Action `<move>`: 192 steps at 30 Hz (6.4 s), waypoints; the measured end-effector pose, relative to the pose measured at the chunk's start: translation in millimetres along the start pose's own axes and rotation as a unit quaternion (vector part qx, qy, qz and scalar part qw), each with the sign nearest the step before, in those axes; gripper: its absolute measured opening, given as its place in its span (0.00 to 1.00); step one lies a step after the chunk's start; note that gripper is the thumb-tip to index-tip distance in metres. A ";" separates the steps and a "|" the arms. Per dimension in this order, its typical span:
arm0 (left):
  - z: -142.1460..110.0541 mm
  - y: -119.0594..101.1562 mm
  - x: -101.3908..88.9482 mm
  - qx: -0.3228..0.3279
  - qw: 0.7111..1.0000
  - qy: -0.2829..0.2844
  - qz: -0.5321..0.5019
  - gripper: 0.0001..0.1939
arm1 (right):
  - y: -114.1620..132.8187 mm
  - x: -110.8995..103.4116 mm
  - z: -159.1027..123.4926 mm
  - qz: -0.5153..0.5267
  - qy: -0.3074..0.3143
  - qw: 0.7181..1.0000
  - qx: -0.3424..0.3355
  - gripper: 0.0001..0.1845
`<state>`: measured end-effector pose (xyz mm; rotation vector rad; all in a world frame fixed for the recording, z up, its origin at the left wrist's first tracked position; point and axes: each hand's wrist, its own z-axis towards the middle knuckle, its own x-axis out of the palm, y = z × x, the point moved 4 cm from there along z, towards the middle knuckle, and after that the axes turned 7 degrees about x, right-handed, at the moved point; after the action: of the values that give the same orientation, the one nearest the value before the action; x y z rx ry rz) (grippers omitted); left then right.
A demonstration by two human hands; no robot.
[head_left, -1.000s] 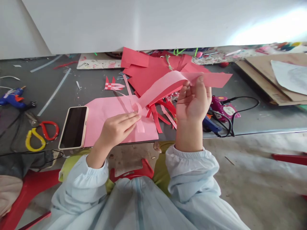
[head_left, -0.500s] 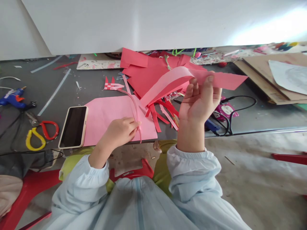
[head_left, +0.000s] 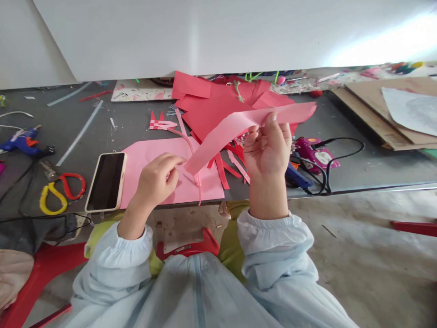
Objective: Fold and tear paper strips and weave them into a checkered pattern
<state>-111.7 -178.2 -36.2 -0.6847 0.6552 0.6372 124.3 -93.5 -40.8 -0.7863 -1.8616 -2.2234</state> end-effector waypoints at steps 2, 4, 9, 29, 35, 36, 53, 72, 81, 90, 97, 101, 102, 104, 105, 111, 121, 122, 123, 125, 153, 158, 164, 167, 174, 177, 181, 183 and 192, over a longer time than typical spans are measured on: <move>0.2 1.2 -5.6 -0.017 0.998 -0.060 -0.027 0.14 | 0.8 9.5 -6.5 -0.008 0.056 0.998 0.018 0.13; -0.3 1.7 -7.1 -0.039 0.992 -0.078 -0.090 0.14 | 0.0 18.7 -14.5 -0.016 0.105 0.994 0.041 0.15; -2.7 0.0 -4.2 -0.122 0.938 -0.034 -0.321 0.19 | -10.6 34.9 -33.1 -0.106 0.229 0.962 0.106 0.13; 0.7 8.6 -15.5 -0.264 0.886 -0.048 -0.377 0.12 | -25.1 66.4 -67.5 -0.175 0.463 0.831 0.255 0.23; -5.1 31.7 -27.5 -0.311 0.832 -0.270 -0.371 0.13 | -23.4 62.2 -66.5 -0.238 0.503 0.795 0.242 0.21; -5.5 35.1 -32.0 -0.317 0.821 -0.304 -0.365 0.14 | -23.4 60.9 -65.8 -0.245 0.505 0.791 0.242 0.20; -23.8 75.0 -97.1 -0.333 0.753 -0.501 -0.265 0.10 | -16.8 38.9 -45.1 -0.235 0.417 0.847 0.233 0.14; -36.3 90.6 -113.0 -0.354 0.723 -0.544 -0.235 0.07 | -14.3 30.7 -37.1 -0.208 0.365 0.866 0.272 0.20; -36.8 91.4 -110.7 -0.370 0.726 -0.524 -0.249 0.06 | -16.9 21.8 -24.6 -0.274 0.297 0.898 0.172 0.14; -33.6 90.5 -105.1 -0.370 0.762 -0.456 -0.274 0.07 | -8.1 10.4 -11.3 -0.281 0.226 0.923 0.133 0.05; -31.6 88.4 -101.3 -0.355 0.774 -0.431 -0.297 0.08 | -5.5 1.5 -9.1 -0.279 0.178 0.935 0.128 0.05; -32.5 90.2 -100.8 -0.351 0.784 -0.416 -0.297 0.10 | -6.7 -5.3 -7.0 -0.291 0.171 0.932 0.133 0.05; -32.5 90.6 -100.6 -0.347 0.789 -0.409 -0.300 0.10 | -6.7 -6.6 -6.7 -0.298 0.172 0.930 0.132 0.05; -32.6 90.9 -100.2 -0.339 0.797 -0.393 -0.309 0.10 | -6.2 -8.4 -6.6 -0.311 0.177 0.926 0.124 0.05; -32.8 90.9 -100.0 -0.337 0.799 -0.387 -0.313 0.10 | -5.8 -9.1 -6.8 -0.314 0.177 0.925 0.120 0.05; -34.8 90.3 -97.7 -0.350 0.804 -0.364 -0.313 0.07 | -3.3 -13.3 -9.6 -0.336 0.178 0.919 0.108 0.03; -42.0 89.1 -95.4 -0.336 0.892 -0.230 -0.196 0.07 | 3.9 -33.7 -10.2 -0.375 0.165 0.911 0.059 0.05; -43.5 88.2 -95.3 -0.331 0.903 -0.209 -0.177 0.07 | 6.1 -35.6 -11.1 -0.390 0.166 0.905 0.037 0.05; -44.9 86.6 -95.4 -0.320 0.914 -0.191 -0.158 0.07 | 8.5 -37.2 -12.4 -0.405 0.173 0.898 0.011 0.04; -47.3 81.4 -96.1 -0.284 0.939 -0.155 -0.115 0.06 | 13.4 -39.5 -16.1 -0.439 0.192 0.875 -0.061 0.04; -91.5 16.5 -76.8 0.217 0.941 0.033 0.257 0.08 | 21.6 -71.3 -37.3 -0.509 0.224 0.640 -0.531 0.13; -91.2 16.2 -77.0 0.227 0.940 0.022 0.254 0.07 | 22.9 -75.3 -36.1 -0.499 0.210 0.637 -0.549 0.14; -91.7 16.3 -80.4 0.229 0.942 0.010 0.244 0.08 | 22.5 -77.7 -34.7 -0.493 0.202 0.652 -0.540 0.15; -91.8 16.8 -80.8 0.232 0.943 0.001 0.240 0.09 | 22.5 -79.0 -33.4 -0.483 0.201 0.669 -0.528 0.17; -83.6 29.1 -83.2 0.085 0.991 -0.075 0.075 0.12 | 25.0 -72.3 -28.5 -0.405 0.206 0.778 -0.434 0.17; -84.7 43.0 -83.1 -0.091 0.979 -0.165 -0.083 0.11 | 16.4 -71.8 -22.6 -0.366 0.203 0.862 -0.286 0.14; -87.8 54.4 -82.5 -0.230 0.915 -0.284 -0.172 0.07 | 6.9 -70.9 -18.8 -0.286 0.149 0.936 -0.144 0.08; -86.1 57.2 -81.4 -0.272 0.887 -0.307 -0.211 0.08 | 5.9 -66.0 -18.7 -0.252 0.145 0.951 -0.108 0.09; -78.3 55.4 -81.8 -0.336 0.848 -0.317 -0.259 0.16 | 3.3 -53.8 -16.2 -0.211 0.160 0.960 -0.090 0.08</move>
<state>-227.7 -226.9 -44.2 -1.1716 -0.4095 0.5285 166.8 -121.5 -64.9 -0.0269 -1.8120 -2.6015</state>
